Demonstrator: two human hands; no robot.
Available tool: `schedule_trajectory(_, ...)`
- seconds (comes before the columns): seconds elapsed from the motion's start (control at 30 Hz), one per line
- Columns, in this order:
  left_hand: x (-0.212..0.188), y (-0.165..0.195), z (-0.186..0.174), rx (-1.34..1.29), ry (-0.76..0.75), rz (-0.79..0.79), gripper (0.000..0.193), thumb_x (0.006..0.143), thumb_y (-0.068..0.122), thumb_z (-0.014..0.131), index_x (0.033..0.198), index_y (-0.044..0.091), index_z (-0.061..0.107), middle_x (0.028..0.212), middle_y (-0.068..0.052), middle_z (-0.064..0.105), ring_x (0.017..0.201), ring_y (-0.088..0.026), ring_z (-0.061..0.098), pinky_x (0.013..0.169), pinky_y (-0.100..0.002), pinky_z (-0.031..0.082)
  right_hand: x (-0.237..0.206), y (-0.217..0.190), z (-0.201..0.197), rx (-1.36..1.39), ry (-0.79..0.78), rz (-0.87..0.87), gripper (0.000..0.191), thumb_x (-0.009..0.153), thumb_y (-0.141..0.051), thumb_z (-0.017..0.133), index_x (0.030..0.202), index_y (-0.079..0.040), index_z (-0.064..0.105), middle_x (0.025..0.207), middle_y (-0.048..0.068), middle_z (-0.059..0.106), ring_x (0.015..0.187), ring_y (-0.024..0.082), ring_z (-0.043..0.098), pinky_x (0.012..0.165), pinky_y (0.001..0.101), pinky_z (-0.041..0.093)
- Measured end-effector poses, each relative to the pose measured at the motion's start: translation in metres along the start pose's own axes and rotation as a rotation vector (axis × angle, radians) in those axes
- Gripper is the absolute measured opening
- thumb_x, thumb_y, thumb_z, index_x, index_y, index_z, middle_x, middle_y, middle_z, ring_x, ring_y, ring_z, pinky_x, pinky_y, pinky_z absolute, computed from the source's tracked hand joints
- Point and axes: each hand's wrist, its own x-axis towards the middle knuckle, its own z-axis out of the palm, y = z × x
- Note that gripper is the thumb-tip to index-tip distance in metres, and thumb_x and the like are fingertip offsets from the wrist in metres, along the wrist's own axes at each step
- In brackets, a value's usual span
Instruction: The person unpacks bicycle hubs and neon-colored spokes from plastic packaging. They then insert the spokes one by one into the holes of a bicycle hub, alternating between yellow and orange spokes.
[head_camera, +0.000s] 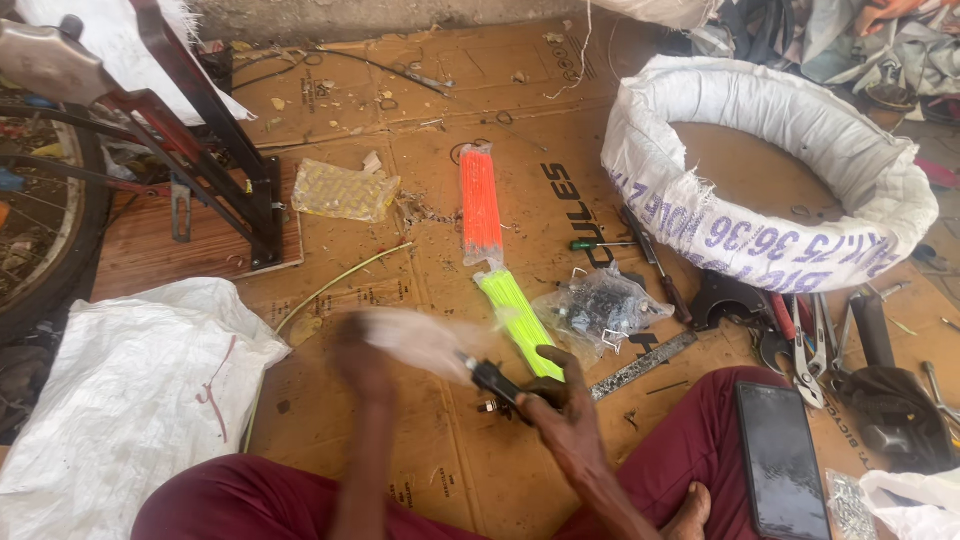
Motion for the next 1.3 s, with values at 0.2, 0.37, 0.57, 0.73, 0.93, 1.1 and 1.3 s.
schedule_trajectory(0.2,0.032,-0.011,-0.026,-0.580,0.349,-0.233,0.042,0.105,0.043,0.050,0.084,0.009,0.061,0.062,-0.003,0.052,0.048,-0.015,0.045,0.044,-0.032,0.037,0.004,0.003,-0.029,-0.265,0.008,-0.200,0.051,0.081,-0.019,0.072,0.131,-0.011,0.062,0.101,0.008,0.078,0.075,0.022,0.066,0.064,0.0382,0.055)
schedule_trajectory(0.37,0.016,-0.018,-0.006,-0.583,0.132,-0.366,0.041,0.109,0.038,0.049,0.085,0.005,0.056,0.067,-0.004,0.055,0.049,-0.012,0.046,0.042,-0.028,0.036,0.008,0.002,-0.014,-1.002,-0.121,-0.535,0.065,0.081,-0.029,0.082,0.137,-0.011,0.053,0.114,0.010,0.070,0.106,0.030,0.055,0.086,0.0481,0.047)
schedule_trajectory(0.57,0.015,-0.010,-0.011,-0.617,0.115,-0.452,0.041,0.107,0.041,0.051,0.083,0.009,0.050,0.066,-0.002,0.051,0.050,-0.011,0.049,0.043,-0.026,0.038,0.003,-0.007,0.001,-1.070,-0.182,-0.423,0.066,0.079,-0.029,0.082,0.133,-0.010,0.048,0.121,0.013,0.064,0.114,0.038,0.055,0.087,0.0491,0.053)
schedule_trajectory(0.73,0.020,0.012,-0.020,-0.752,0.148,-0.261,0.040,0.107,0.044,0.053,0.084,0.011,0.053,0.067,0.000,0.051,0.049,-0.011,0.048,0.044,-0.027,0.039,0.010,-0.021,0.023,-0.905,-0.177,-0.171,0.072,0.074,-0.035,0.086,0.136,-0.015,0.053,0.108,0.015,0.073,0.097,0.035,0.067,0.085,0.0466,0.055)
schedule_trajectory(0.93,0.015,0.039,-0.024,-0.701,0.123,0.103,0.045,0.108,0.045,0.054,0.081,0.009,0.055,0.061,0.001,0.054,0.049,-0.009,0.047,0.047,-0.026,0.040,-0.004,-0.035,0.110,-0.327,-0.385,-0.313,0.057,0.085,-0.025,0.079,0.133,-0.003,0.059,0.114,0.017,0.075,0.100,0.028,0.076,0.089,0.0386,0.062)
schedule_trajectory(1.1,0.014,0.044,-0.019,-0.652,0.048,0.048,0.044,0.108,0.040,0.055,0.076,0.011,0.051,0.058,0.002,0.048,0.047,-0.009,0.045,0.045,-0.027,0.037,-0.011,-0.035,0.111,-0.094,-0.663,-0.434,0.047,0.097,-0.015,0.064,0.141,-0.002,0.053,0.137,0.014,0.061,0.124,0.028,0.061,0.096,0.0402,0.055)
schedule_trajectory(1.3,0.019,-0.003,0.002,-0.378,-0.100,-0.055,0.038,0.109,0.033,0.053,0.082,0.006,0.054,0.067,-0.001,0.052,0.057,-0.013,0.048,0.053,-0.030,0.041,0.010,0.001,0.090,-0.182,-0.327,-0.305,0.023,0.099,-0.008,0.059,0.121,-0.005,0.067,0.112,0.006,0.074,0.100,0.021,0.070,0.083,0.0352,0.058)
